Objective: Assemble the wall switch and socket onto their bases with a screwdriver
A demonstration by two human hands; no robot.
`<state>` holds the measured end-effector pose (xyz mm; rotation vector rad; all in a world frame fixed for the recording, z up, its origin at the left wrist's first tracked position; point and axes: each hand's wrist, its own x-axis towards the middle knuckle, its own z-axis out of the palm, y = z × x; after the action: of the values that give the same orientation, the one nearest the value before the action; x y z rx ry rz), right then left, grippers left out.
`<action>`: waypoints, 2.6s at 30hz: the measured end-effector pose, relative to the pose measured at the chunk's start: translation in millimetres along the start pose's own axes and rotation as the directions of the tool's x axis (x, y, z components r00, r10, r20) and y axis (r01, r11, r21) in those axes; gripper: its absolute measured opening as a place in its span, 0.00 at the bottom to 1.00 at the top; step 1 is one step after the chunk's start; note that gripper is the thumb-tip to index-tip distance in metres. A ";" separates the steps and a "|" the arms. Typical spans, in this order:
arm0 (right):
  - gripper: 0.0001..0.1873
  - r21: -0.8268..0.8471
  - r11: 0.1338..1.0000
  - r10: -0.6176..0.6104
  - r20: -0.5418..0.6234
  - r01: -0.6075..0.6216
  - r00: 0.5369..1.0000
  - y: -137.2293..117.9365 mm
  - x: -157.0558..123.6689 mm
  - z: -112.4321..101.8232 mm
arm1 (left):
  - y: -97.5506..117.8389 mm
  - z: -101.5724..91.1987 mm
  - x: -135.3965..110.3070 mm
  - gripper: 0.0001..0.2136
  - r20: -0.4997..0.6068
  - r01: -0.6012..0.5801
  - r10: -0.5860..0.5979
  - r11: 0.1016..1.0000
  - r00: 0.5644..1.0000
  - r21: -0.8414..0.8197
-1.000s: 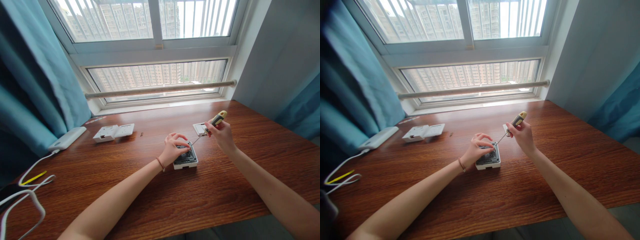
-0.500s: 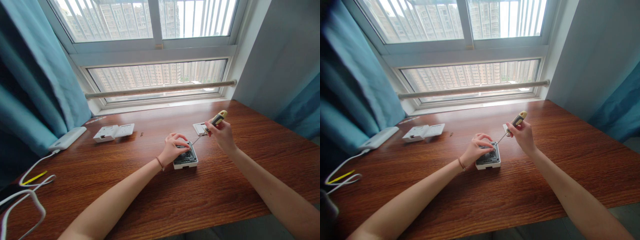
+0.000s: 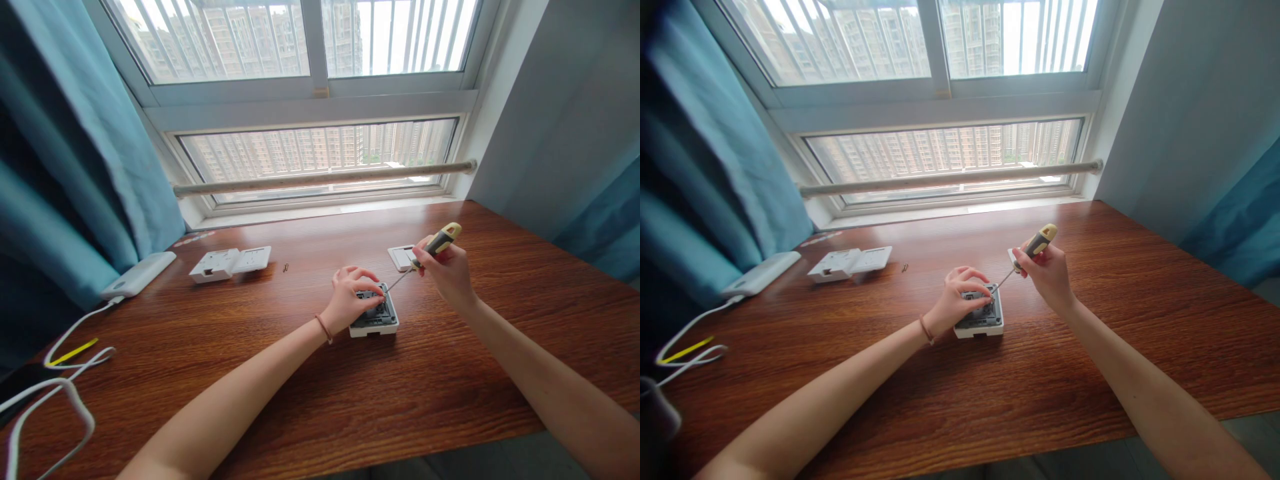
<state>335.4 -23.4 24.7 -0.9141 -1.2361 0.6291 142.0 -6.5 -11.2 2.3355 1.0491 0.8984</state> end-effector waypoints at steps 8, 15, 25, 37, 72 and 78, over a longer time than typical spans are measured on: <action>0.10 -0.120 0.993 0.002 0.040 0.003 0.999 -4.0 -2.3 0.2 | -1.0 2.1 -0.1 0.03 0.009 -0.003 0.003 1.000 1.000 0.002; 0.09 -0.172 0.984 -0.029 0.061 0.039 0.998 -4.1 -3.6 -1.2 | -1.2 1.7 -0.2 0.03 0.012 0.003 -0.003 1.000 1.000 -0.005; 0.08 -0.218 0.965 -0.096 0.224 0.146 0.970 -4.9 -3.6 -3.3 | 1.0 0.9 0.7 0.03 0.027 0.013 -0.013 1.000 1.000 -0.003; 0.42 -0.396 0.841 -0.130 0.515 0.370 0.848 -34.3 12.6 15.7 | -1.4 5.2 -2.4 0.13 0.005 0.069 -0.069 0.986 0.998 -0.152; 0.19 -0.336 0.828 -0.229 0.528 0.448 0.818 -66.1 12.8 14.0 | -10.6 -9.4 -38.4 0.36 0.115 0.047 -0.029 0.987 0.993 -0.152; 0.10 -0.140 0.966 -0.149 0.379 0.216 0.913 -63.0 8.6 21.5 | -11.0 -8.0 -39.3 0.36 0.115 0.041 -0.023 0.987 0.993 -0.153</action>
<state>312.3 -43.5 84.4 -0.8372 -1.7173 0.5580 111.0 -29.1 -27.4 2.2063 0.9339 0.7965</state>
